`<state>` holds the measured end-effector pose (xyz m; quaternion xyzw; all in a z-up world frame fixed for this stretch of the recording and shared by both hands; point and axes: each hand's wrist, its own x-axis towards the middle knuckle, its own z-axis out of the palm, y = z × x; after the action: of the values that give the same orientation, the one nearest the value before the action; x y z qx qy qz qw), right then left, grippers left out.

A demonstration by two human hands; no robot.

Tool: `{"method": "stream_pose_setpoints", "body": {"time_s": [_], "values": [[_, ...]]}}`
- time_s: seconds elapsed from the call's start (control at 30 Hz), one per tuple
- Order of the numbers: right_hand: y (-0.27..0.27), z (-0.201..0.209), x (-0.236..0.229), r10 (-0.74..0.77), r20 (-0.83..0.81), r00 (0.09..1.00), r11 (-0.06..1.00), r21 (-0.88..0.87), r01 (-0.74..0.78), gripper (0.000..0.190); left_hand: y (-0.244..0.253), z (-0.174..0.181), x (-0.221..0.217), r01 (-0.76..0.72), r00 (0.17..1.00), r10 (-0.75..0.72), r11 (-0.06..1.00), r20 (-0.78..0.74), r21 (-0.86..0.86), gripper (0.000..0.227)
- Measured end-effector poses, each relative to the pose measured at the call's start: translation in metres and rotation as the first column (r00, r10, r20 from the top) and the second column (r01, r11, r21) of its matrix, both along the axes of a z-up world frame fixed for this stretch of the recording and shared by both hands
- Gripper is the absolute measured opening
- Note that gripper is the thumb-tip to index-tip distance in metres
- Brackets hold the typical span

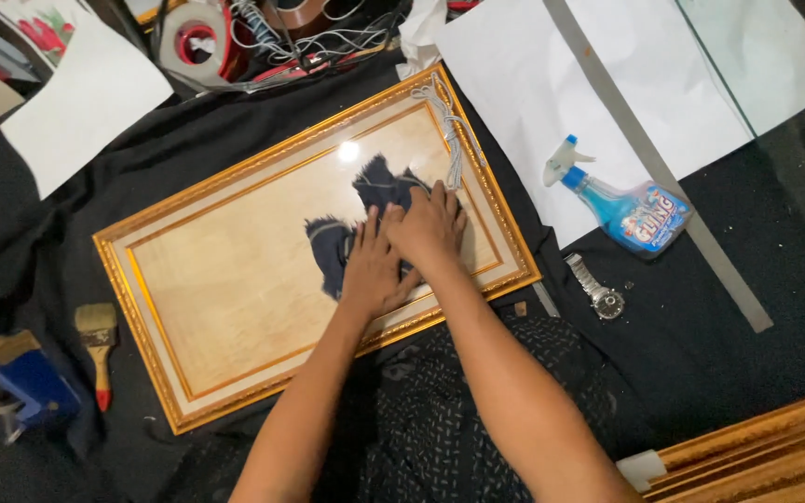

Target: The person wipes the glass surface and wooden frame of a picture frame with a cloth, then lifts the frame to clean the back panel and edges.

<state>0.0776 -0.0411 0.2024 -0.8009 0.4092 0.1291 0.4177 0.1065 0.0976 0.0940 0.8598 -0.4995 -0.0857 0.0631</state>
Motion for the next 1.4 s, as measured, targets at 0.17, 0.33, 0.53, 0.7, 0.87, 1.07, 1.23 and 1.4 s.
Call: {"method": "stream_pose_setpoints", "body": {"time_s": [0.17, 0.33, 0.53, 0.7, 0.87, 1.07, 1.23, 1.4], "values": [[-0.002, -0.044, -0.006, 0.033, 0.068, 0.997, 0.999, 0.019, -0.034, 0.056, 0.041, 0.044, -0.066, 0.033, 0.952, 0.012, 0.989, -0.307, 0.143, 0.087], [0.005, -0.036, -0.012, 0.078, 0.000, 0.997, 0.997, -0.013, -0.078, 0.053, 0.070, 0.055, -0.095, 0.068, 0.917, -0.009, 0.989, -0.398, 0.134, 0.080], [0.003, -0.022, -0.012, 0.111, 0.013, 0.994, 0.994, -0.012, -0.111, 0.053, 0.064, 0.028, -0.061, 0.020, 0.973, 0.001, 0.996, -0.229, 0.086, 0.072], [0.002, -0.021, -0.004, 0.089, 0.035, 0.995, 0.995, 0.052, -0.091, 0.057, 0.025, 0.011, 0.021, -0.090, 0.995, 0.092, 0.995, -0.048, 0.045, 0.076], [0.001, -0.017, 0.006, 0.073, -0.005, 0.997, 0.995, 0.066, -0.073, 0.058, -0.018, 0.016, 0.105, -0.265, 0.964, 0.266, 0.963, -0.014, 0.041, 0.078], [0.005, -0.045, 0.009, 0.080, 0.032, 0.996, 0.983, -0.169, -0.074, 0.054, -0.036, 0.006, 0.150, -0.387, 0.922, 0.388, 0.920, 0.012, -0.062, 0.074], [-0.001, 0.004, 0.012, 0.062, -0.013, 0.998, 0.997, 0.038, -0.062, 0.060, -0.018, -0.012, 0.096, -0.469, 0.875, 0.478, 0.877, 0.084, -0.102, 0.080], [0.004, -0.009, 0.002, 0.067, 0.068, 0.995, 0.998, -0.012, -0.067, 0.057, 0.034, 0.015, 0.023, -0.376, 0.925, 0.377, 0.926, -0.034, 0.038, 0.085]]}}
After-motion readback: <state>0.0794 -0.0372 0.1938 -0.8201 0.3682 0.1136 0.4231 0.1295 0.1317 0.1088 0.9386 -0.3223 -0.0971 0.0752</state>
